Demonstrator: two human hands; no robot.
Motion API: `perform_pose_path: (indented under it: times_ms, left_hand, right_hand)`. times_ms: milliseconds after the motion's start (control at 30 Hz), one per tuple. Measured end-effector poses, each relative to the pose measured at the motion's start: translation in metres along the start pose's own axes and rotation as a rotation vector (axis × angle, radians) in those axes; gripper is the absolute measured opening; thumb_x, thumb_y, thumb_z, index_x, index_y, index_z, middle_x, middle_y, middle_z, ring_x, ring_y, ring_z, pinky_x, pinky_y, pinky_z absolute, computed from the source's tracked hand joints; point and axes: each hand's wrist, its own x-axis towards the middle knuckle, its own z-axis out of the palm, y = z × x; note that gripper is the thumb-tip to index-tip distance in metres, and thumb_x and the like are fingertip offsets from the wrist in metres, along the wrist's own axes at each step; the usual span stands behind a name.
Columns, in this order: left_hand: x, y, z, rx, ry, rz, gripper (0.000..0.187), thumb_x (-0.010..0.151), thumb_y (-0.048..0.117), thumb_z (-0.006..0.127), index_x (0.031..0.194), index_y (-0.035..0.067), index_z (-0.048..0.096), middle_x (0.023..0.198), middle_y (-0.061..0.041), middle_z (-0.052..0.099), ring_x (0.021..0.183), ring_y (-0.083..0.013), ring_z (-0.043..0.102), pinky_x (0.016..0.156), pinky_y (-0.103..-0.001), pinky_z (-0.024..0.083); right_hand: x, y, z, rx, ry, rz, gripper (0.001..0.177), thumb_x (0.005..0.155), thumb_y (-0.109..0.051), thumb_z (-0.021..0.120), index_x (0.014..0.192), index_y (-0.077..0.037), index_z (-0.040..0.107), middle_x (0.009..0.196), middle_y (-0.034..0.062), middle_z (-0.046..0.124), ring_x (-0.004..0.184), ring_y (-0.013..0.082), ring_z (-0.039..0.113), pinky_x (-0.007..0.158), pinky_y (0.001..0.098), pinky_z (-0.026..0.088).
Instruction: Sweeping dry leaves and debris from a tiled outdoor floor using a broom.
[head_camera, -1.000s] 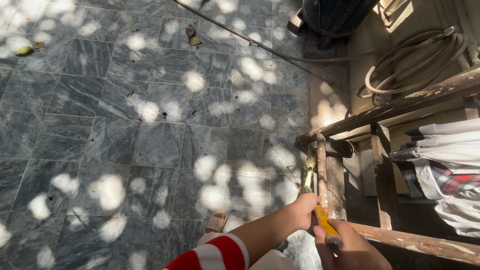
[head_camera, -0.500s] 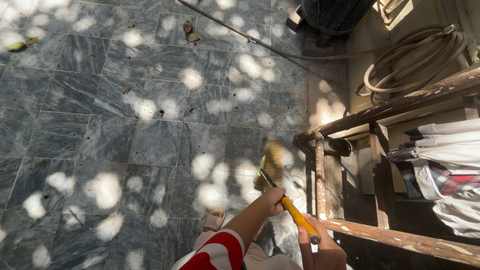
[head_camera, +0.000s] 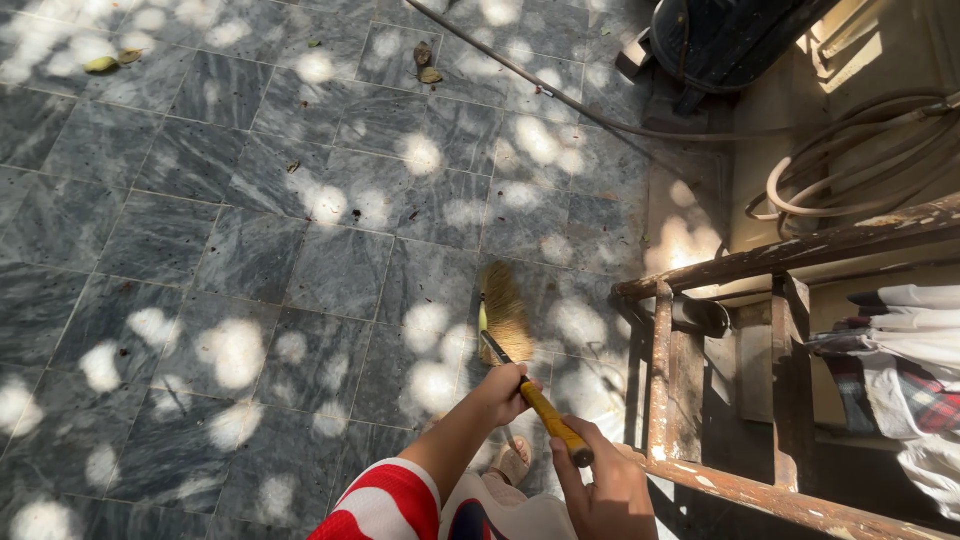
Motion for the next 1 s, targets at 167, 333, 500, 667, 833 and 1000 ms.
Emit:
perform_pose_path:
  times_ms: [167, 333, 500, 667, 833, 1000]
  left_hand:
    - [-0.01, 0.016, -0.044, -0.166, 0.006, 0.113, 0.014, 0.105, 0.012, 0.046, 0.11, 0.001, 0.041, 0.087, -0.01, 0.051, 0.071, -0.021, 0.054, 0.072, -0.039, 0.059]
    - [-0.035, 0.032, -0.07, -0.183, 0.044, 0.167, 0.012, 0.103, 0.01, 0.045, 0.109, 0.0, 0.042, 0.087, -0.011, 0.053, 0.073, -0.0229, 0.058, 0.072, -0.039, 0.06]
    - [-0.07, 0.046, -0.076, -0.217, 0.115, 0.226, 0.016, 0.104, 0.016, 0.045, 0.108, 0.001, 0.042, 0.09, -0.011, 0.052, 0.074, -0.0239, 0.059, 0.075, -0.04, 0.061]
    - [-0.082, 0.041, -0.063, -0.165, 0.191, 0.295, 0.011, 0.101, 0.008, 0.044, 0.105, -0.002, 0.041, 0.099, -0.015, 0.051, 0.08, -0.0295, 0.063, 0.079, -0.047, 0.064]
    - [-0.119, 0.012, 0.016, -0.105, 0.013, 0.338, 0.025, 0.104, 0.016, 0.045, 0.113, -0.007, 0.04, 0.104, -0.018, 0.052, 0.085, -0.0291, 0.064, 0.082, -0.047, 0.064]
    - [-0.146, -0.019, 0.096, -0.085, -0.046, 0.178, 0.034, 0.11, 0.022, 0.044, 0.125, -0.007, 0.036, 0.113, -0.017, 0.048, 0.091, -0.0275, 0.064, 0.09, -0.046, 0.066]
  right_hand:
    - [-0.004, -0.019, 0.009, 0.113, -0.112, -0.078, 0.042, 0.09, -0.031, 0.069, 0.126, -0.009, 0.068, 0.081, 0.016, 0.08, 0.061, 0.021, 0.081, 0.05, 0.0339, 0.059]
    - [-0.005, -0.026, 0.02, 0.165, -0.153, -0.137, 0.041, 0.091, -0.029, 0.067, 0.125, -0.007, 0.068, 0.074, 0.014, 0.079, 0.059, 0.0168, 0.077, 0.045, 0.032, 0.055]
    - [-0.003, -0.029, 0.022, 0.185, -0.169, -0.198, 0.039, 0.092, -0.027, 0.065, 0.125, -0.008, 0.07, 0.07, 0.0131, 0.078, 0.057, 0.016, 0.075, 0.044, 0.0309, 0.054]
    - [-0.002, -0.007, 0.013, 0.268, -0.08, -0.322, 0.034, 0.095, -0.025, 0.063, 0.122, -0.005, 0.071, 0.08, 0.014, 0.082, 0.074, 0.0192, 0.082, 0.06, 0.0297, 0.063]
    - [-0.008, 0.046, -0.024, 0.146, 0.179, -0.325, 0.032, 0.094, -0.025, 0.063, 0.116, -0.005, 0.074, 0.094, 0.0147, 0.082, 0.087, 0.02, 0.082, 0.083, 0.0344, 0.063]
    - [0.036, 0.227, -0.068, 0.282, 0.16, -0.383, 0.036, 0.095, -0.03, 0.063, 0.118, -0.004, 0.073, 0.105, 0.013, 0.077, 0.089, 0.0196, 0.08, 0.09, 0.0379, 0.062]
